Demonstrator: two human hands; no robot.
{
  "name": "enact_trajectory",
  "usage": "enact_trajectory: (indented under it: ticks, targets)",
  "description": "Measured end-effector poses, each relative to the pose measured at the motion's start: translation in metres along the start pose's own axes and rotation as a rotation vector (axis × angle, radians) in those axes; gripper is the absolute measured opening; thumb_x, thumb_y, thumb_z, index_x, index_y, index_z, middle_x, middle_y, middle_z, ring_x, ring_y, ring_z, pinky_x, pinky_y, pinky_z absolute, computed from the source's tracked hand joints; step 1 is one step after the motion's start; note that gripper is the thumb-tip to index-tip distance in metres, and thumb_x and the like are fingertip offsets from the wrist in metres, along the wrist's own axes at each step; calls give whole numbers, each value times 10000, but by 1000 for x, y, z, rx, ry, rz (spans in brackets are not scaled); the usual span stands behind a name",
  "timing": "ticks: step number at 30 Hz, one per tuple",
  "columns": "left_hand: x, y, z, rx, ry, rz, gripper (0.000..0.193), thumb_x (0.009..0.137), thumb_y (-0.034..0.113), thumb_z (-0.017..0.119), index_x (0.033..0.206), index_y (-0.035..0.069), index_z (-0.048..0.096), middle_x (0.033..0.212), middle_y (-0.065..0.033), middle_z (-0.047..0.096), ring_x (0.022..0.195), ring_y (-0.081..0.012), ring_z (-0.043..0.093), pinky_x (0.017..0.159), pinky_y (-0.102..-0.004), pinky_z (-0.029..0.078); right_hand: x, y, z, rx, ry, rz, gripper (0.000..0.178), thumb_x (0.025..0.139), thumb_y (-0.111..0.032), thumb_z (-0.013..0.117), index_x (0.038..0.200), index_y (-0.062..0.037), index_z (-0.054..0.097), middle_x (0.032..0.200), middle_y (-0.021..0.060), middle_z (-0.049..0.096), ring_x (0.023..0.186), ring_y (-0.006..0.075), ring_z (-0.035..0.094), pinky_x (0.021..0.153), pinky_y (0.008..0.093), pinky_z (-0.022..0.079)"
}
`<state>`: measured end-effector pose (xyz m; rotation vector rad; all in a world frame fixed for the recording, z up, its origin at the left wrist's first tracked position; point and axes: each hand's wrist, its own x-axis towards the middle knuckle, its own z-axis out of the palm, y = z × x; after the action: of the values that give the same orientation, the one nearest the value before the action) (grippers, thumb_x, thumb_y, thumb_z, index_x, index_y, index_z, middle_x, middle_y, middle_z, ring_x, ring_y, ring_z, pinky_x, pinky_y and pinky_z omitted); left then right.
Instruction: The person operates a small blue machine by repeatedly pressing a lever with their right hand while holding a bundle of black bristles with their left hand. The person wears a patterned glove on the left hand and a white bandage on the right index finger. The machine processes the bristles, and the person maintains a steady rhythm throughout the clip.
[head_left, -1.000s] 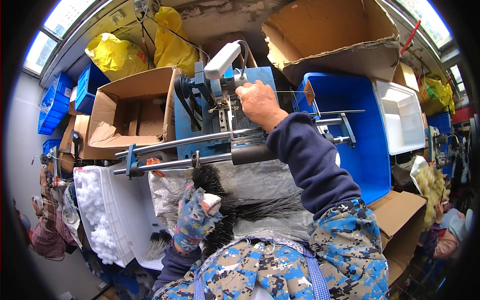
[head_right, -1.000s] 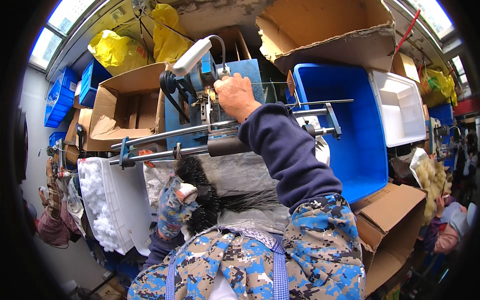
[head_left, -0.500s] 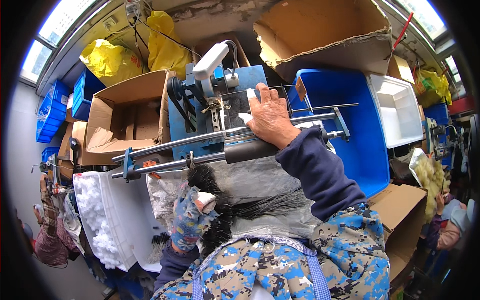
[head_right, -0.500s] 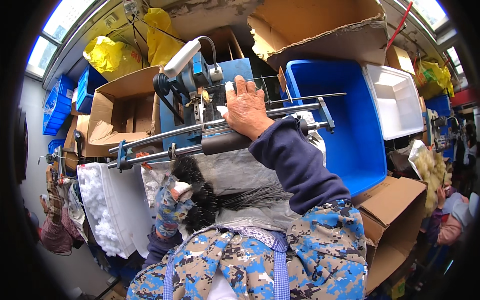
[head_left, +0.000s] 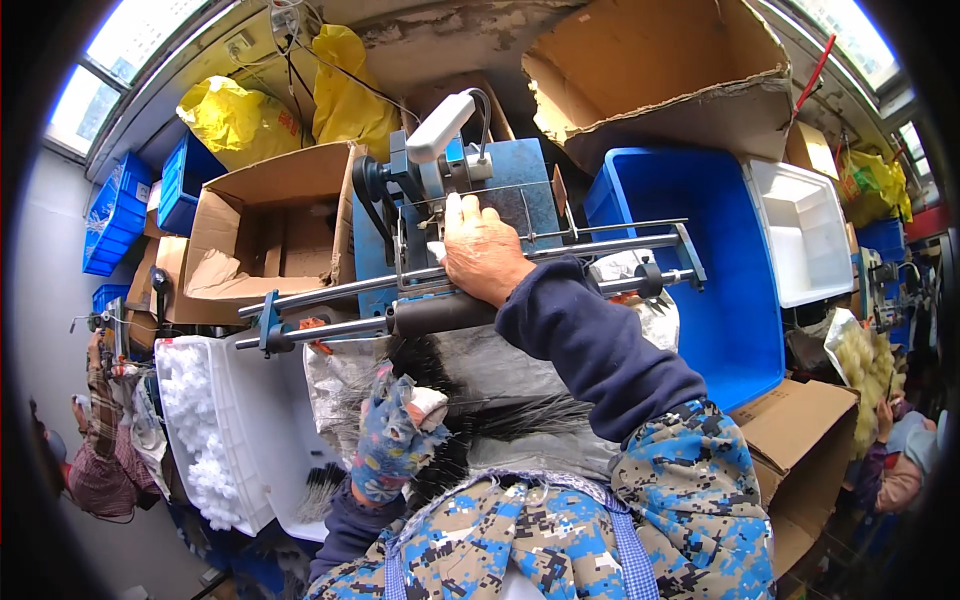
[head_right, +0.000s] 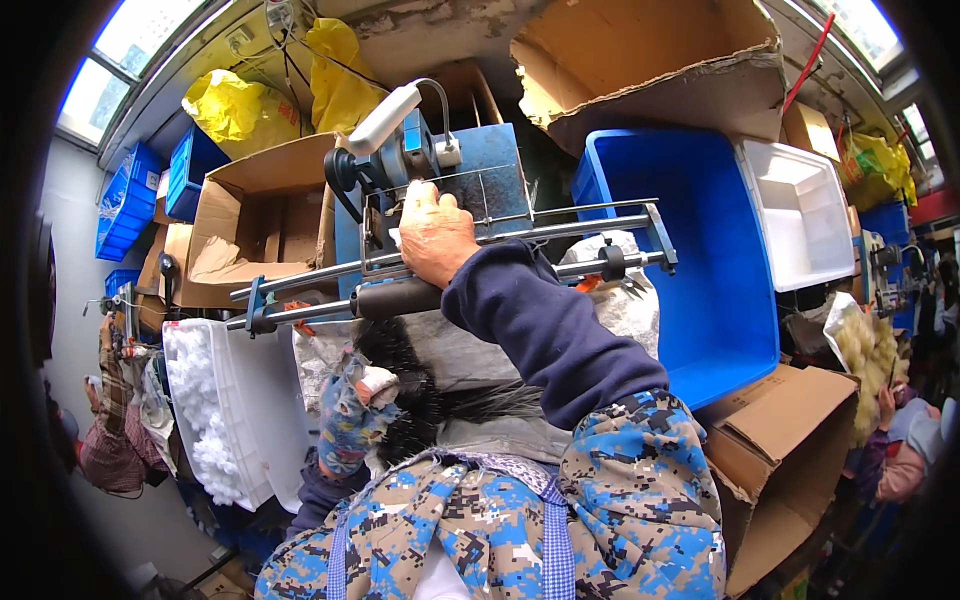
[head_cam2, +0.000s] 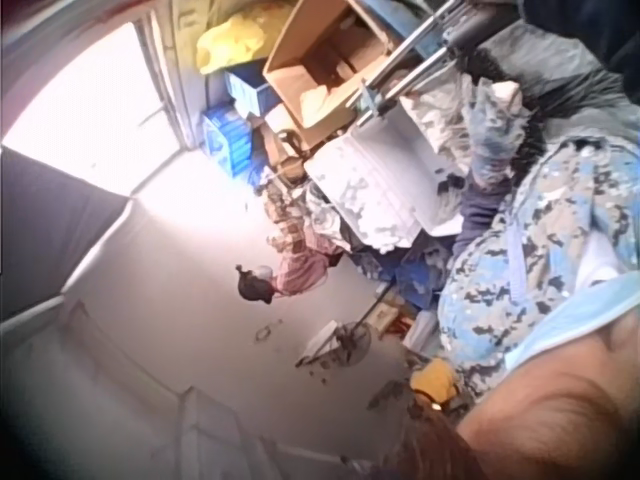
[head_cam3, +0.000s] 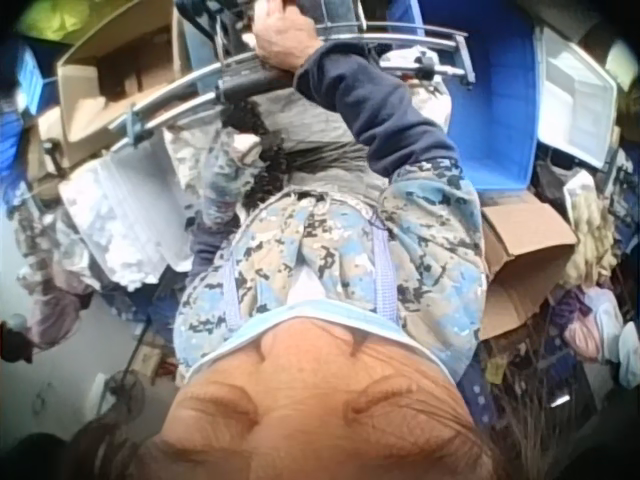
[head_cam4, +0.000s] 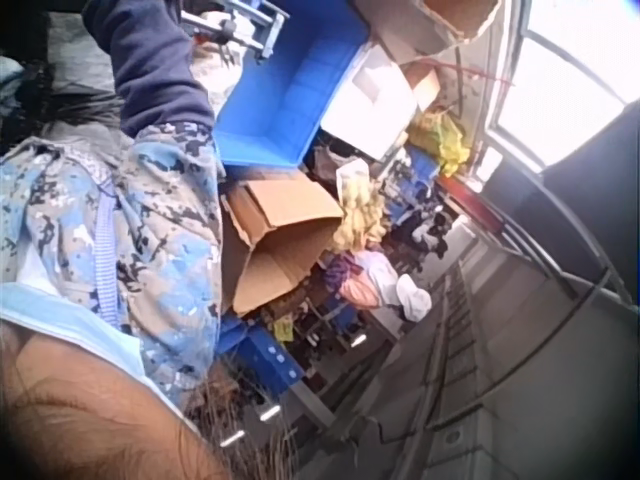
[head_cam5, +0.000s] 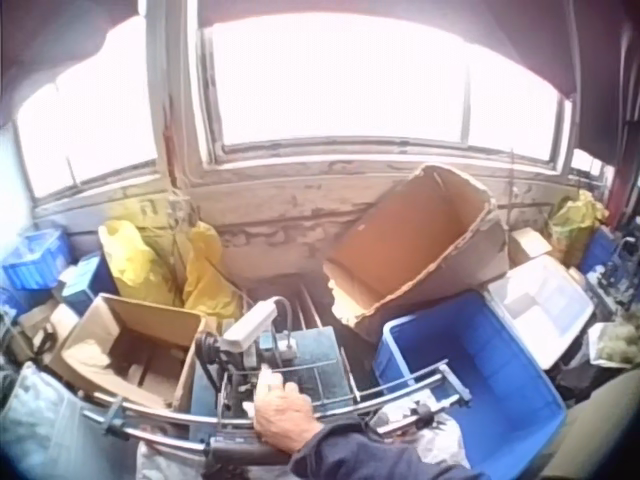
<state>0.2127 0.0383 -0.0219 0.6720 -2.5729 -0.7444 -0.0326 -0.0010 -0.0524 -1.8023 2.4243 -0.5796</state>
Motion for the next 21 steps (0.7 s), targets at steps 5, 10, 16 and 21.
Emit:
enact_trajectory:
  ticks: [5, 10, 16, 21]
  targets:
    - [-14, -23, 3, 24, 119, 8, 339, 637, 118, 740, 960, 111, 636, 898, -83, 627, 837, -319, 592, 783, -422, 443, -13, 40, -24, -111, -30, -47, 555, 771, -290, 631, 1138, 88, 456, 1017, 206, 479, 845, 312, 556, 698, 364, 491]
    - [-12, -18, 2, -253, 169, -278, 277, 660, 35, 700, 925, 74, 634, 828, -107, 612, 717, -315, 588, 666, -392, 472, -14, 68, -53, -269, 105, -61, 295, 699, -169, 643, 941, -10, 590, 947, 111, 488, 937, 272, 467, 747, 418, 369]
    - [10, -15, 8, -248, 180, -194, 256, 726, 49, 659, 978, 45, 613, 820, -110, 615, 668, -252, 583, 593, -331, 462, 3, 98, -55, -454, -62, -33, 113, 731, -93, 553, 765, -78, 660, 841, 108, 643, 894, 250, 538, 776, 433, 350]
    - [-18, -21, -9, -525, 593, -540, 151, 828, 4, 575, 977, -19, 573, 724, -81, 610, 616, -130, 571, 552, -241, 466, -62, 58, -122, -241, -118, -246, 74, 695, -47, 559, 731, -63, 621, 703, 80, 615, 726, 243, 558, 686, 382, 385]
